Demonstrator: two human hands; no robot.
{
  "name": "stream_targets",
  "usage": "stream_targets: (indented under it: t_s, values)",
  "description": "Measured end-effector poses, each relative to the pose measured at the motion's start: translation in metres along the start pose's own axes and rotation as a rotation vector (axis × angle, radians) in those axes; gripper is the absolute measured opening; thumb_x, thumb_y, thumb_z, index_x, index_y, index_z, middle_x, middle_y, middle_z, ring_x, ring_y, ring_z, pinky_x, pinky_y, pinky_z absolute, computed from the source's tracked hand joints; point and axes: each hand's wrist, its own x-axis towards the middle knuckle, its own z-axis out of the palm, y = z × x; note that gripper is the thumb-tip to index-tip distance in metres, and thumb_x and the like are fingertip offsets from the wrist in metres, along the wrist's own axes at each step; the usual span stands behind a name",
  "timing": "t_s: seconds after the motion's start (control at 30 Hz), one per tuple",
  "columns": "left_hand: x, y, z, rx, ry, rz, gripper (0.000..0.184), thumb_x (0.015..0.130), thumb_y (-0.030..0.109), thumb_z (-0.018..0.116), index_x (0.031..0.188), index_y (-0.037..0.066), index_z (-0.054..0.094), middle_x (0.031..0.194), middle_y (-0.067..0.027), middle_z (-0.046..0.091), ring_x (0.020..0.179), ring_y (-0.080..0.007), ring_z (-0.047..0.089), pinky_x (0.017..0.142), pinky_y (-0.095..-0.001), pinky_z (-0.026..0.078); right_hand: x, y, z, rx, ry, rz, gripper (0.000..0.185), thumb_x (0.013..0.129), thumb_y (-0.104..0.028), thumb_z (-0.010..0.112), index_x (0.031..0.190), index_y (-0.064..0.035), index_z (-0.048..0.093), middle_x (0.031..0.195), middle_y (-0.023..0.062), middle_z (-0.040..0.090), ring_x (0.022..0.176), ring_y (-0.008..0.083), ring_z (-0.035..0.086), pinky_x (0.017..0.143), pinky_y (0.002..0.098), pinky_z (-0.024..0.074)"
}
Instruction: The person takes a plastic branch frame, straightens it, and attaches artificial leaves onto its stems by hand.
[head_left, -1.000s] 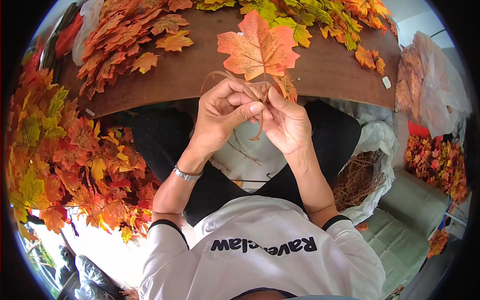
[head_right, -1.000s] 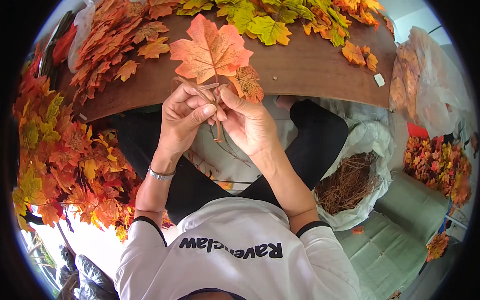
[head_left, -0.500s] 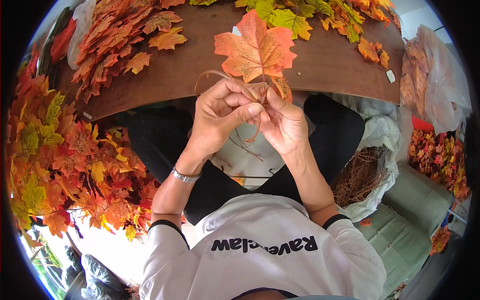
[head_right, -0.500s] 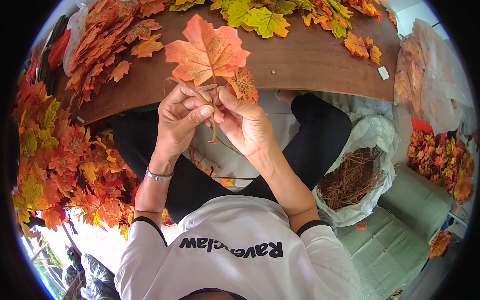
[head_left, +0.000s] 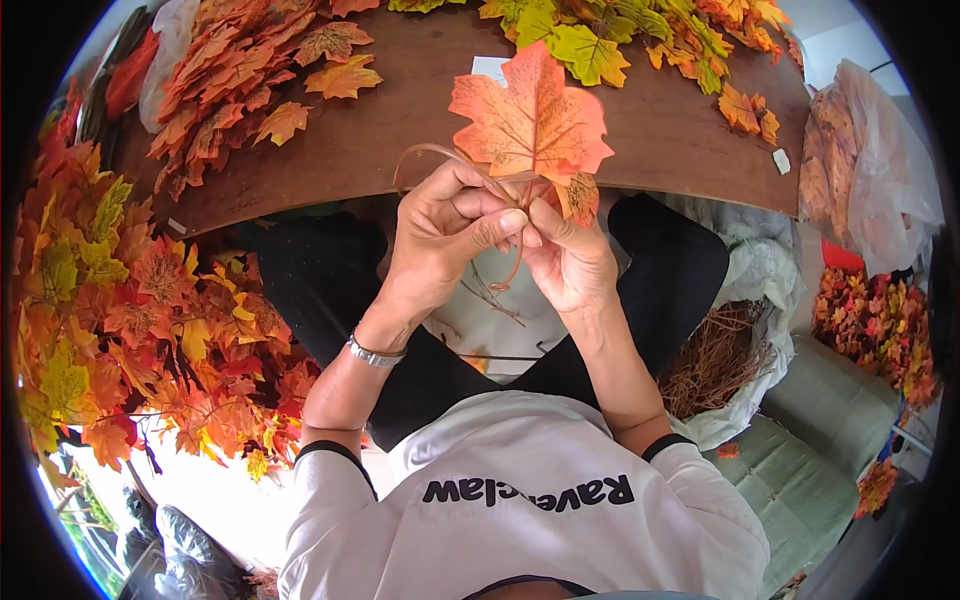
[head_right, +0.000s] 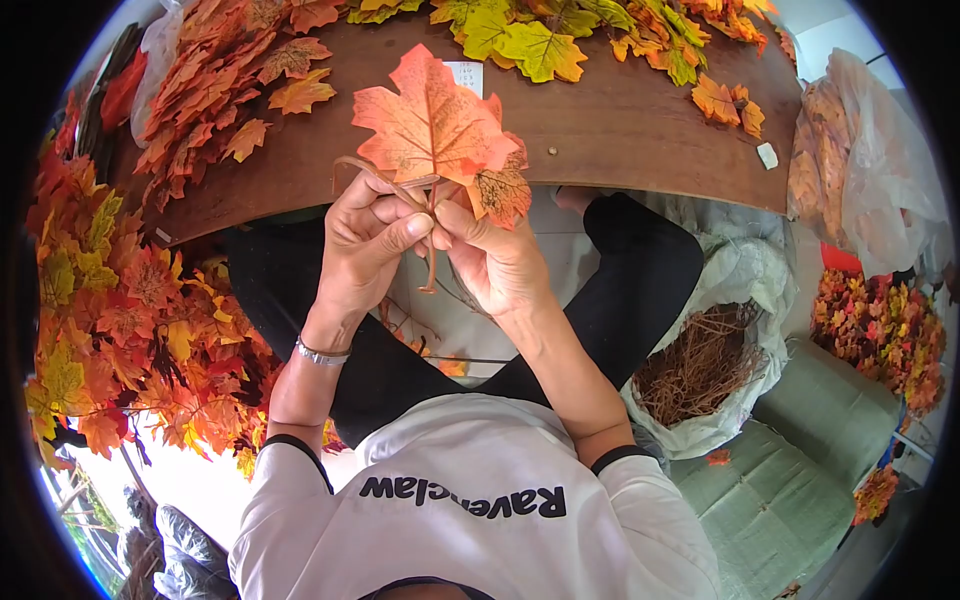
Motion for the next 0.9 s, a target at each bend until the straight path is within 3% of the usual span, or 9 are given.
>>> stream_targets:
  t_s: [0.23, 0.37, 0.4, 0.5, 0.63, 0.67, 0.73, 0.83, 0.9]
  values:
    - [0.001, 0.010, -0.012, 0.092, -0.098, -0.136, 0.015, 0.080, 0.003, 0.063, 0.090, 0.001, 0.051, 0.077, -0.0057, 0.060, 0.070, -0.0099, 0.057, 0.063, -0.0226, 0.045, 0.004, -0.011, -0.001, -0.318, -0.125, -0.026, 0.034, 0.074, -0.003, 0.066, 0.104, -0.0014, 0.050, 0.085, 0.0065, 0.056, 0.070, 0.0150, 0.054, 0.062, 0.0285, 0.0445]
    - [0.011, 0.015, -0.026, 0.550, 0.027, 0.209, 0.012, 0.080, 0.003, 0.062, 0.089, -0.001, 0.055, 0.090, -0.0067, 0.058, 0.075, -0.0119, 0.057, 0.065, -0.0244, 0.047, 0.001, 0.003, -0.007, -0.139, 0.043, -0.010, 0.041, 0.074, -0.001, 0.065, 0.111, -0.0036, 0.048, 0.098, 0.0053, 0.055, 0.087, 0.0152, 0.053, 0.071, 0.0290, 0.0451]
    - [0.009, 0.011, -0.032, 0.421, 0.012, 0.181, 0.009, 0.081, 0.003, 0.060, 0.088, 0.000, 0.056, 0.094, -0.0061, 0.056, 0.074, -0.0124, 0.057, 0.067, -0.0259, 0.048, 0.000, 0.006, -0.013, -0.099, -0.071, 0.027, 0.050, 0.075, -0.007, 0.065, 0.120, -0.0073, 0.043, 0.101, 0.0041, 0.054, 0.091, 0.0130, 0.049, 0.072, 0.0318, 0.0405]
    - [0.005, -0.001, -0.021, -0.132, 0.083, 0.120, 0.007, 0.082, 0.003, 0.058, 0.087, 0.000, 0.054, 0.094, -0.0069, 0.056, 0.071, -0.0123, 0.057, 0.064, -0.0272, 0.050, 0.000, 0.006, -0.002, 0.044, -0.066, 0.172, 0.050, 0.075, -0.009, 0.066, 0.120, -0.0078, 0.043, 0.102, 0.0037, 0.054, 0.088, 0.0127, 0.049, 0.072, 0.0307, 0.0401]
    - [0.004, 0.009, -0.008, -0.299, 0.036, 0.004, 0.005, 0.084, 0.004, 0.055, 0.086, 0.001, 0.051, 0.085, -0.0104, 0.060, 0.057, -0.0119, 0.055, 0.053, -0.0269, 0.051, 0.002, 0.010, -0.012, 0.110, -0.148, 0.220, 0.047, 0.075, -0.007, 0.066, 0.117, -0.0079, 0.045, 0.107, 0.0052, 0.054, 0.087, 0.0127, 0.052, 0.072, 0.0309, 0.0439]
    - [0.005, 0.011, -0.006, -0.247, 0.067, 0.026, 0.005, 0.084, 0.004, 0.055, 0.087, 0.001, 0.051, 0.081, -0.0108, 0.060, 0.052, -0.0118, 0.054, 0.050, -0.0247, 0.049, 0.003, 0.005, -0.018, -0.019, -0.131, 0.198, 0.041, 0.077, -0.004, 0.062, 0.115, -0.0056, 0.050, 0.105, 0.0042, 0.057, 0.089, 0.0105, 0.053, 0.074, 0.0288, 0.0449]
    - [0.005, 0.012, -0.015, -0.120, 0.075, 0.090, 0.005, 0.083, 0.002, 0.055, 0.087, 0.000, 0.052, 0.082, -0.0113, 0.060, 0.054, -0.0120, 0.055, 0.049, -0.0233, 0.048, 0.016, -0.027, -0.036, -0.764, -0.129, 0.090, 0.029, 0.078, -0.001, 0.060, 0.107, -0.0030, 0.058, 0.100, 0.0036, 0.060, 0.090, 0.0092, 0.055, 0.077, 0.0256, 0.0453]
    - [0.004, 0.003, -0.024, -0.088, 0.042, 0.092, 0.005, 0.081, -0.001, 0.055, 0.085, -0.001, 0.052, 0.085, -0.0127, 0.059, 0.057, -0.0128, 0.058, 0.048, -0.0216, 0.047, 0.054, -0.077, -0.043, -1.126, 0.160, -0.169, 0.016, 0.080, -0.010, 0.059, 0.093, -0.0024, 0.065, 0.076, 0.0016, 0.063, 0.070, 0.0077, 0.057, 0.063, 0.0215, 0.0461]
    - [0.004, -0.006, -0.016, -0.180, -0.062, 0.001, 0.005, 0.081, -0.002, 0.056, 0.084, -0.002, 0.053, 0.086, -0.0132, 0.059, 0.059, -0.0135, 0.059, 0.049, -0.0216, 0.047, 0.098, -0.106, -0.072, -1.272, 0.213, -0.415, 0.016, 0.079, -0.013, 0.061, 0.090, -0.0023, 0.065, 0.072, 0.0010, 0.063, 0.063, 0.0060, 0.055, 0.055, 0.0215, 0.0439]
